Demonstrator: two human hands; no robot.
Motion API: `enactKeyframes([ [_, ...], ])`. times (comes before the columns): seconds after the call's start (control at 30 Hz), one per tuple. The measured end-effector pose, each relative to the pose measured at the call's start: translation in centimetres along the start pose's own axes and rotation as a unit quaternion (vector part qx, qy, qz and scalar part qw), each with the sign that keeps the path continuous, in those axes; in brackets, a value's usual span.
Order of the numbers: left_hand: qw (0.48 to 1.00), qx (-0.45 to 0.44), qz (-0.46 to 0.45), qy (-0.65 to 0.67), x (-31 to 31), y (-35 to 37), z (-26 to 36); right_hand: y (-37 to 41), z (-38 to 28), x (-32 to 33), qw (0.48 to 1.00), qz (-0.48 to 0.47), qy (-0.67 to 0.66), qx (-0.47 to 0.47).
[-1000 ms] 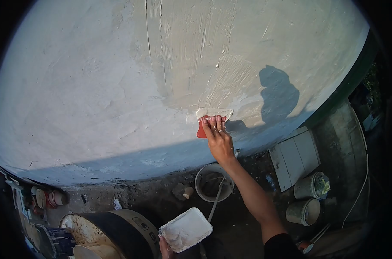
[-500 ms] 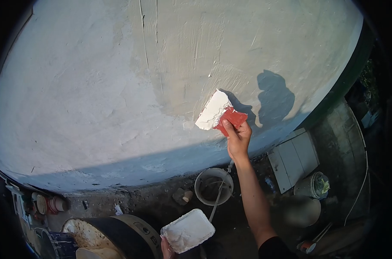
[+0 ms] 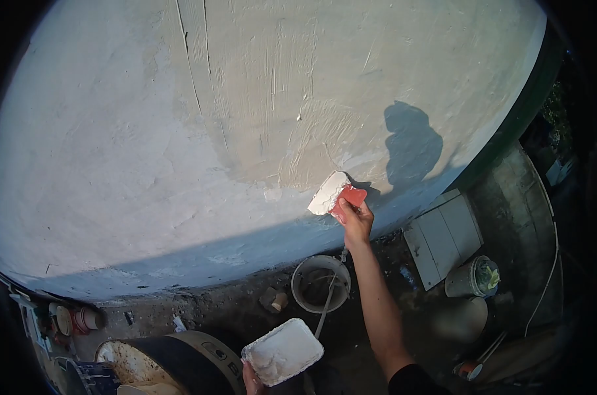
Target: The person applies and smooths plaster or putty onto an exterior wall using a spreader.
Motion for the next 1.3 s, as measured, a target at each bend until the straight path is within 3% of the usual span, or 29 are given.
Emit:
enactKeyframes([
  [0.13,1.000,-0.005,-0.002,-0.006,-2.2,1.1,0.8,2.4,-5.9,1.3,0.983,-0.046,0.063,0.168],
  [0.23,1.000,-0.012,-0.001,-0.018,-2.6,1.8,0.7,4.2,-15.4,-2.3,0.921,-0.034,0.217,0.321],
  [0.3,0.999,-0.023,0.006,-0.032,-2.8,2.1,1.0,4.7,-21.1,-6.3,0.814,-0.029,0.308,0.492],
  [0.37,1.000,0.005,0.022,-0.004,-2.3,2.1,0.5,6.5,-25.4,-14.4,0.579,-0.089,0.441,0.680],
  [0.47,1.000,-0.007,-0.001,0.010,-0.6,0.4,-1.1,5.4,-19.5,-17.2,0.542,-0.185,0.498,0.652],
  [0.7,0.999,0.020,-0.002,0.035,1.0,0.1,-2.1,9.5,-4.0,-12.9,0.515,-0.333,0.537,0.579],
  [0.73,0.999,-0.016,-0.028,0.028,0.2,0.6,-1.2,10.1,-2.8,-12.4,0.510,-0.343,0.540,0.575],
  [0.8,0.993,-0.090,-0.079,0.011,-2.3,2.8,1.5,10.6,-3.1,-11.6,0.532,-0.336,0.519,0.579],
  [0.9,0.990,-0.080,-0.115,0.032,-3.1,3.6,2.2,10.5,-7.2,-11.4,0.571,-0.312,0.487,0.583],
  [0.97,0.991,-0.096,-0.092,0.013,-2.5,3.4,2.2,9.5,-12.0,-12.2,0.598,-0.277,0.471,0.586],
  [1.1,0.995,-0.080,-0.052,0.026,-2.2,3.0,1.5,7.8,-23.1,-16.1,0.538,-0.146,0.435,0.708],
  [1.17,0.994,-0.091,-0.064,0.009,-1.8,2.5,1.2,7.3,-26.0,-18.2,0.505,-0.144,0.438,0.729],
  [1.3,0.993,-0.075,-0.086,-0.027,-3.0,3.2,1.7,6.1,-23.1,-20.2,0.460,-0.200,0.518,0.693],
])
Point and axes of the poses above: each hand's wrist, its own y-axis away from the middle knuckle, its own x-axis out of the back of the hand, z = x × y, the point moved 8 cm from there along -y, towards the middle knuckle, and after that the axes turned 9 degrees about x, right-handed, at the moved point
